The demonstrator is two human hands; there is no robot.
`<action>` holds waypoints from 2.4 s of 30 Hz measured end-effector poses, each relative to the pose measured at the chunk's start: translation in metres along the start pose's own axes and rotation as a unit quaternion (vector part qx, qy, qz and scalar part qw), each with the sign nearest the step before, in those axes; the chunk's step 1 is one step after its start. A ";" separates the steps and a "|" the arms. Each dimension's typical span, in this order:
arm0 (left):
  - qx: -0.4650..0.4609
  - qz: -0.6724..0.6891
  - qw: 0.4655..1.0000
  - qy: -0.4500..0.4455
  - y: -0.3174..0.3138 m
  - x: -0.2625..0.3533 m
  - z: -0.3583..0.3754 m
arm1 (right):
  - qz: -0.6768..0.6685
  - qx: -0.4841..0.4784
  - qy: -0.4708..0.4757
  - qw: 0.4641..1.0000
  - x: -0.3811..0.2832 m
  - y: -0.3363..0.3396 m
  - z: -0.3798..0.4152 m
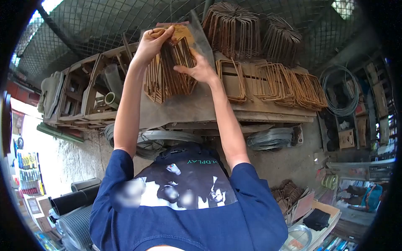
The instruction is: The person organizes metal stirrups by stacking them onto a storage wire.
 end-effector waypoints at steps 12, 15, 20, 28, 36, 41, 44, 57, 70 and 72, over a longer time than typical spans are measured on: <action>-0.073 -0.028 0.997 -0.002 0.000 -0.008 -0.005 | 0.334 0.115 -0.433 0.829 0.077 0.178 0.111; -0.113 -0.017 0.992 -0.059 -0.002 -0.002 -0.007 | 0.307 0.069 -0.448 0.837 0.094 0.177 0.116; -0.121 -0.019 0.992 -0.036 -0.003 -0.003 -0.006 | 0.249 0.131 -0.458 0.843 0.095 0.181 0.112; -0.111 -0.011 0.994 -0.023 -0.001 -0.008 -0.007 | 0.201 0.130 -0.460 0.855 0.087 0.178 0.104; -0.098 0.008 0.995 -0.029 -0.001 -0.011 -0.009 | 0.196 0.123 -0.466 0.854 0.099 0.183 0.096; -0.103 -0.004 0.994 -0.022 -0.002 -0.009 -0.008 | 0.199 0.053 -0.460 0.864 0.104 0.178 0.087; -0.102 0.002 0.995 -0.011 -0.002 -0.008 -0.007 | 0.155 -0.021 -0.497 0.853 0.091 0.168 0.089; -0.096 0.002 0.995 -0.009 -0.003 -0.009 -0.009 | -0.053 0.157 -0.426 0.889 0.121 0.179 0.099; -0.077 -0.033 0.996 -0.011 -0.002 -0.009 -0.008 | -0.291 0.204 -0.439 0.826 0.122 0.178 0.114; -0.070 -0.025 0.997 -0.001 -0.003 -0.008 -0.007 | -0.250 0.205 -0.430 0.843 0.132 0.177 0.111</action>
Point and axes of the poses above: each hand's wrist, its own z-axis away from the middle knuckle, its own y-axis out of the back of the hand, x = y × z, the point moved 6 cm from there along -z, towards the middle knuckle, and after that the axes turned 5 degrees about x, right-handed, at the moved point
